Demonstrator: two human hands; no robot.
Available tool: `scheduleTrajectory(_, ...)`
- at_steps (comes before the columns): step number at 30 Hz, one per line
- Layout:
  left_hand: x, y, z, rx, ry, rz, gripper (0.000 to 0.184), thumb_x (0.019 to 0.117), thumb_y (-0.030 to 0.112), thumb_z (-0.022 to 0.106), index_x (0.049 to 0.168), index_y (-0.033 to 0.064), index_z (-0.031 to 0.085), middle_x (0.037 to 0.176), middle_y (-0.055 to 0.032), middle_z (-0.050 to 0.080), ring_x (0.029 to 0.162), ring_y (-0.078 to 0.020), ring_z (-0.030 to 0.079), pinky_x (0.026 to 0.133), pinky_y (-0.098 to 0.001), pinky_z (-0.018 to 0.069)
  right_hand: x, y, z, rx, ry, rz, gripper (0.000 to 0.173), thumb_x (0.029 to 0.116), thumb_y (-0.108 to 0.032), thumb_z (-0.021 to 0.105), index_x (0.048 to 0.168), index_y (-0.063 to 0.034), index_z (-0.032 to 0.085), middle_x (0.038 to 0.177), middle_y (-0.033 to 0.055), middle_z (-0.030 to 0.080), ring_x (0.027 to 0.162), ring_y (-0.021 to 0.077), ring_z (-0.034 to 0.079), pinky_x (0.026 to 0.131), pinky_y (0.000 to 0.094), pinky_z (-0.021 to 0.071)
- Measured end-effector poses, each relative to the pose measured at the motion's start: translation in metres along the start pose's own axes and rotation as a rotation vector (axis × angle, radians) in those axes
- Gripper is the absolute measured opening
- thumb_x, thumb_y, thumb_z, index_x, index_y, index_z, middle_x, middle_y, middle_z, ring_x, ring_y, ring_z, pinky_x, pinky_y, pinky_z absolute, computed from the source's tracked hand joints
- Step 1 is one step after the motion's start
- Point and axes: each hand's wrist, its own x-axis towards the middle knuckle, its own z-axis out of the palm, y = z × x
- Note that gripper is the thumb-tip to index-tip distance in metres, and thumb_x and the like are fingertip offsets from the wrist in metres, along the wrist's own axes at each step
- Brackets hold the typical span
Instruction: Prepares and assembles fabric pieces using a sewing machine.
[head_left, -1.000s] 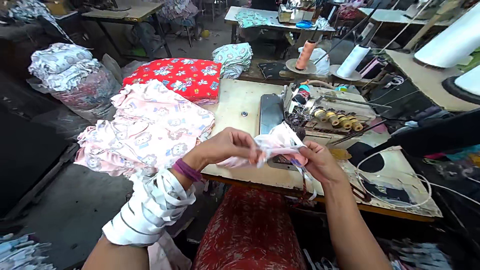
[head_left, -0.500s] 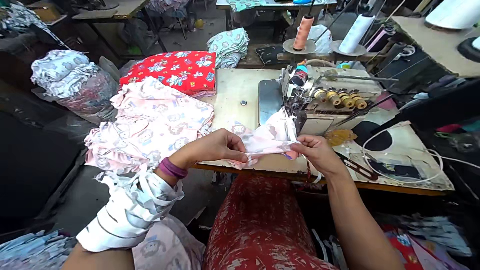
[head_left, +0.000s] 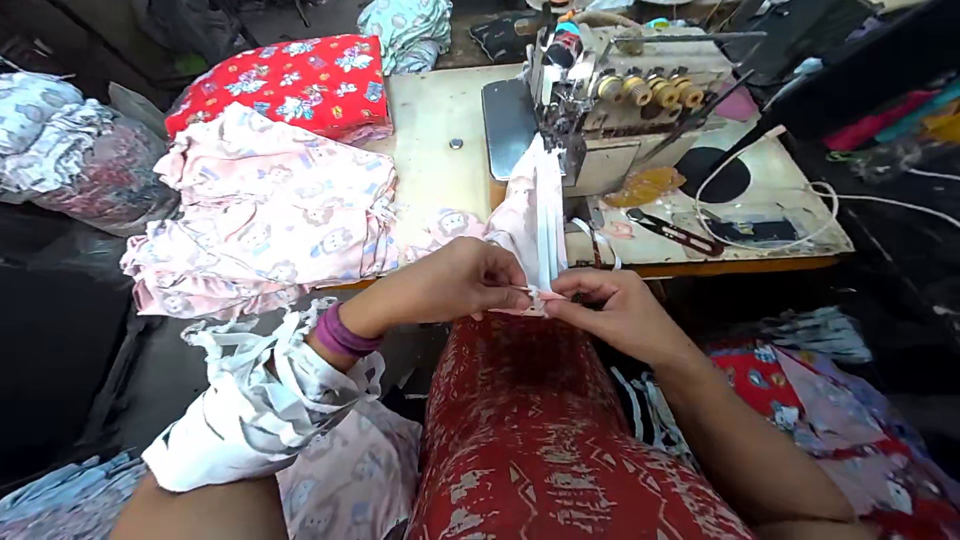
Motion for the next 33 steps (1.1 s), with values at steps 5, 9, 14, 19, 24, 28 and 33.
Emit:
scheduleTrajectory(5,0.009,0.008,0.011,0.143,-0.040,0.110,0.014,0.0992,0.010,0.064,0.091,0.0030,0.074,0.069,0.0038,0.065,0.059,0.0049,0.056,0.056,-0.0114,0.0466,0.005,-0.006,0.002,-0.038,0.008,-0.015,0.018,0.0952,-0.019,0.066,0.101,-0.0036,0.073,0.086,-0.0063,0.069,0.079,-0.0058,0.063,0.072,0.0131,0.0536)
scheduleTrajectory(9,0.010,0.007,0.011,0.306,0.012,0.149,0.015,0.0990,0.015,0.065,0.090,0.0066,0.075,0.067,0.0046,0.063,0.057,0.0022,0.054,0.053,-0.0148,0.0436,-0.003,-0.004,0.007,-0.198,0.065,-0.047,0.014,0.0907,-0.021,0.071,0.096,-0.0079,0.076,0.089,-0.0056,0.073,0.103,0.0023,0.065,0.104,0.0274,0.0466)
scheduleTrajectory(14,0.016,0.013,0.013,0.409,0.023,0.209,0.010,0.0956,0.014,0.069,0.090,0.0067,0.074,0.072,0.0001,0.066,0.061,-0.0048,0.058,0.058,-0.0222,0.0467,-0.011,-0.005,0.001,-0.315,0.067,-0.140,0.014,0.0916,-0.015,0.065,0.095,-0.0056,0.075,0.085,-0.0055,0.070,0.095,-0.0002,0.064,0.115,0.0359,0.0364)
scheduleTrajectory(19,0.035,0.012,0.011,0.514,-0.048,0.381,0.022,0.0965,0.016,0.068,0.114,0.0050,0.073,0.120,-0.0118,0.065,0.082,-0.0120,0.066,0.072,-0.0260,0.0564,-0.014,-0.004,-0.006,-0.326,0.076,-0.171,0.011,0.0903,-0.015,0.067,0.090,-0.0082,0.076,0.090,-0.0041,0.071,0.101,0.0026,0.065,0.119,0.0443,0.0312)
scheduleTrajectory(24,0.039,0.010,0.006,0.636,-0.108,0.400,0.019,0.0987,0.020,0.063,0.094,0.0066,0.075,0.088,-0.0059,0.068,0.073,-0.0167,0.067,0.062,-0.0334,0.0536,-0.012,0.001,-0.009,-0.358,0.090,-0.172,0.014,0.0897,-0.016,0.066,0.089,-0.0086,0.078,0.094,-0.0014,0.073,0.108,0.0084,0.065,0.118,0.0534,0.0276)
scheduleTrajectory(28,0.029,0.008,-0.004,0.642,-0.037,0.402,0.019,0.0979,0.020,0.063,0.093,0.0074,0.076,0.084,-0.0047,0.066,0.071,-0.0158,0.065,0.062,-0.0329,0.0522,0.002,0.001,-0.012,-0.287,0.156,-0.158,0.016,0.0925,-0.014,0.067,0.102,-0.0045,0.076,0.107,0.0036,0.073,0.110,0.0103,0.066,0.114,0.0430,0.0418)
scheduleTrajectory(33,-0.015,0.019,-0.055,0.660,0.094,0.365,0.020,0.0949,0.010,0.056,0.097,0.0067,0.075,0.099,-0.0013,0.069,0.093,-0.0091,0.064,0.083,-0.0247,0.0528,0.056,0.047,-0.016,-0.362,0.012,0.264,0.040,0.1025,-0.005,0.055,0.142,0.0021,0.054,0.133,0.0241,0.062,0.119,0.0357,0.063,0.100,0.0552,0.0508)
